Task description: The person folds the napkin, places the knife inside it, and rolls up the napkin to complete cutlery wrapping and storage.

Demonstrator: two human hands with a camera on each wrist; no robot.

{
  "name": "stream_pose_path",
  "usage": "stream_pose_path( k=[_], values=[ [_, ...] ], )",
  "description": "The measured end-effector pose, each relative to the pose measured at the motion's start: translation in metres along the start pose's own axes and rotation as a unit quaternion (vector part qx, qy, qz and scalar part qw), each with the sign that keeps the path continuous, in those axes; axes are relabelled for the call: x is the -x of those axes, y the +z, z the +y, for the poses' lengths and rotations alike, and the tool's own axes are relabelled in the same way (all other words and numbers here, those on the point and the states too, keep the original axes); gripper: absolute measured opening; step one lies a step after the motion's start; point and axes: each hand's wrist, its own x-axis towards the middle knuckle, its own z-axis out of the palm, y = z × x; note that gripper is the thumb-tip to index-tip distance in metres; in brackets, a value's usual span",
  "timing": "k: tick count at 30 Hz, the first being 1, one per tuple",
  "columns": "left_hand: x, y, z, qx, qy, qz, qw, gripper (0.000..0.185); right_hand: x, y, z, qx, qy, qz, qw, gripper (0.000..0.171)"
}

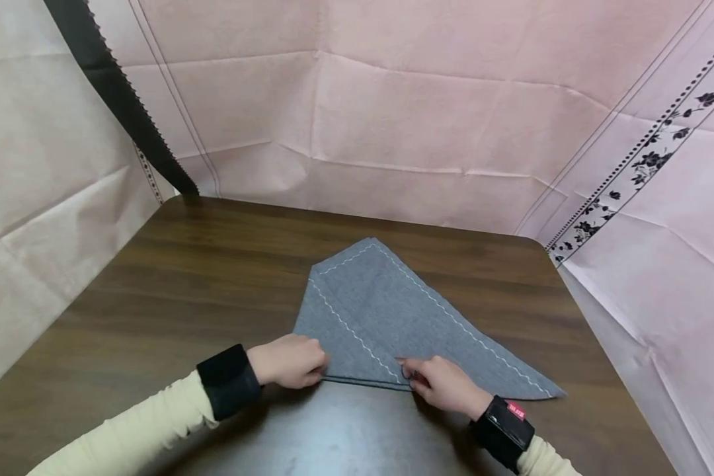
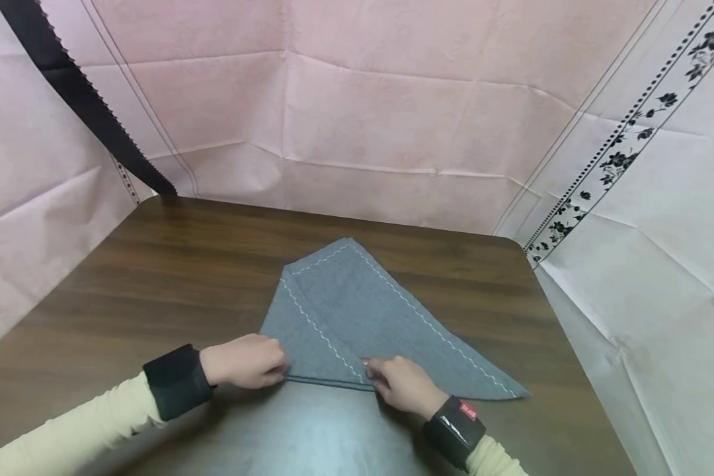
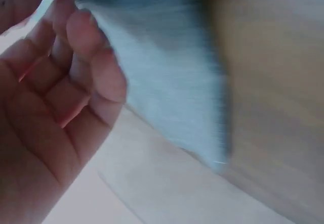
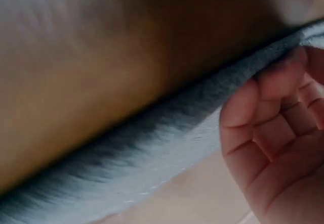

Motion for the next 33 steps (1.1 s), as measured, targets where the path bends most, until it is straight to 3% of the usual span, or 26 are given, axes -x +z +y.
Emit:
stream_pose_path(
  k=[3,5,10,13,17,23,26,33],
  values=[
    [-0.025,-0.007,0.013,-0.014,0.028,0.008,0.9995,0.004,0.01,-0.004,0.005,-0.054,0.012,0.004,0.998,0.011],
    [-0.042,-0.007,0.021,-0.017,0.044,0.005,0.9989,0.013,0.018,-0.008,0.008,-0.069,0.029,0.018,0.997,0.012],
    [-0.08,0.002,0.039,-0.023,0.077,-0.026,0.9965,0.031,0.045,-0.019,0.023,-0.04,0.083,0.062,0.994,0.002],
    [-0.097,0.011,0.049,-0.041,0.087,-0.031,0.9949,0.023,0.068,-0.027,0.035,-0.015,0.139,0.065,0.988,0.015],
    [-0.11,0.02,0.057,-0.045,0.074,-0.03,0.9957,0.008,0.098,-0.035,0.048,-0.03,0.234,0.038,0.971,0.027],
    [-0.117,0.024,0.062,-0.035,0.069,-0.022,0.9967,0.007,0.127,-0.047,0.062,-0.047,0.371,0.06,0.925,0.026],
    [-0.12,0.023,0.065,-0.04,0.075,-0.023,0.9961,0.01,0.137,-0.052,0.069,-0.055,0.406,0.077,0.909,0.027],
    [-0.138,0.015,0.072,-0.028,0.083,-0.076,0.9932,0.031,0.151,-0.055,0.079,-0.075,0.433,0.126,0.889,0.031]
  ],
)
